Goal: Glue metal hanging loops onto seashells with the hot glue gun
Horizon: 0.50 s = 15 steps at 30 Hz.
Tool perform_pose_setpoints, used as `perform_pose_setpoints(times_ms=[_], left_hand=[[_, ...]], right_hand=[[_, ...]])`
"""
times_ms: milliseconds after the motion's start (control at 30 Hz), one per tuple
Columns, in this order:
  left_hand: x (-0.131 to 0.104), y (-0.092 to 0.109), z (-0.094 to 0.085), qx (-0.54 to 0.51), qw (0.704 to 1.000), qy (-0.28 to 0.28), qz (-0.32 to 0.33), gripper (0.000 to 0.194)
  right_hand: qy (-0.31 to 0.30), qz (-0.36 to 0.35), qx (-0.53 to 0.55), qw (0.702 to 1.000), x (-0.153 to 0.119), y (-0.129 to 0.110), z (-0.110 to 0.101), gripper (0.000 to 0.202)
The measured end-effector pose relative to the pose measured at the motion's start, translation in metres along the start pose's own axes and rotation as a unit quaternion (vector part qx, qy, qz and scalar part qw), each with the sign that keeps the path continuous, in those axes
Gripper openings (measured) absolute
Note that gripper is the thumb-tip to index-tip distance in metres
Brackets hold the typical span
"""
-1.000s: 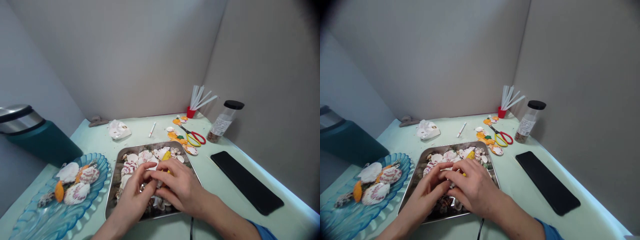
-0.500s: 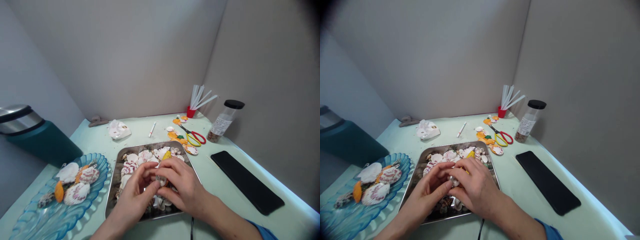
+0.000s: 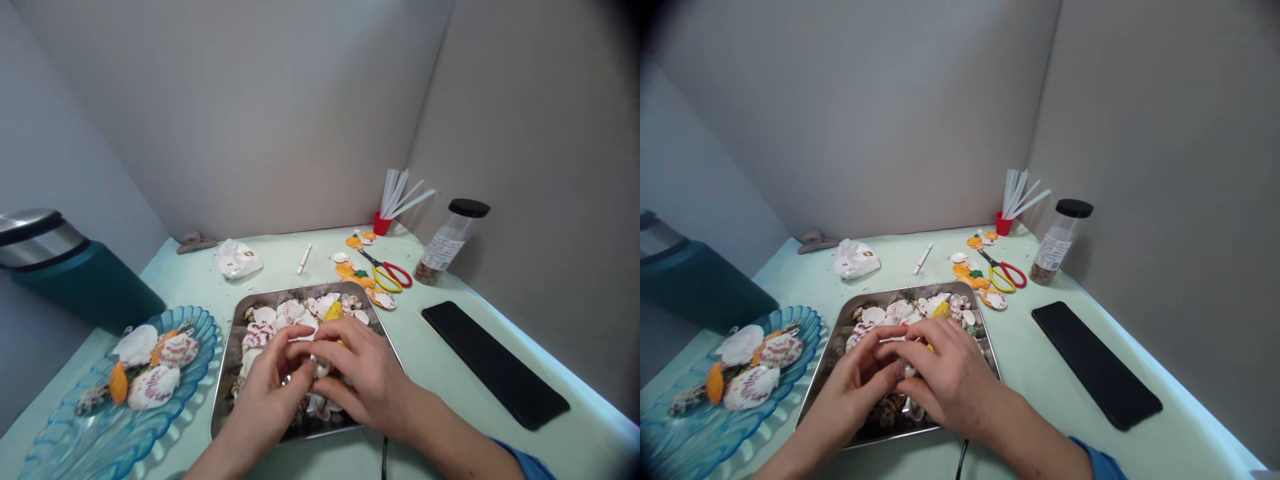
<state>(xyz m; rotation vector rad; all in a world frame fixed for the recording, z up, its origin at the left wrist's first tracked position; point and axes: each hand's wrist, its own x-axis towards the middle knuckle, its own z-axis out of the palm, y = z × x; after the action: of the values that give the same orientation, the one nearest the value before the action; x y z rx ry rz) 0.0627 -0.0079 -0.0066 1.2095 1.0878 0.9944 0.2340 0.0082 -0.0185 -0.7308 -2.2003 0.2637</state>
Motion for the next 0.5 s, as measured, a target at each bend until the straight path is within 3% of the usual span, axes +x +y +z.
perform_pose_setpoints(times_ms=[333,500], left_hand=[[0.0001,-0.0033,-0.0003,0.004,1.000,-0.003,0.005,0.030],[-0.0008,-0.0040,-0.0006,-0.005,1.000,0.008,0.010,0.033]], right_hand=[[-0.010,0.009,-0.014,1.000,0.0015,-0.0010,0.0001,0.033],[0.013,0.022,-0.001,1.000,-0.0003,0.0002,0.0014,0.030]])
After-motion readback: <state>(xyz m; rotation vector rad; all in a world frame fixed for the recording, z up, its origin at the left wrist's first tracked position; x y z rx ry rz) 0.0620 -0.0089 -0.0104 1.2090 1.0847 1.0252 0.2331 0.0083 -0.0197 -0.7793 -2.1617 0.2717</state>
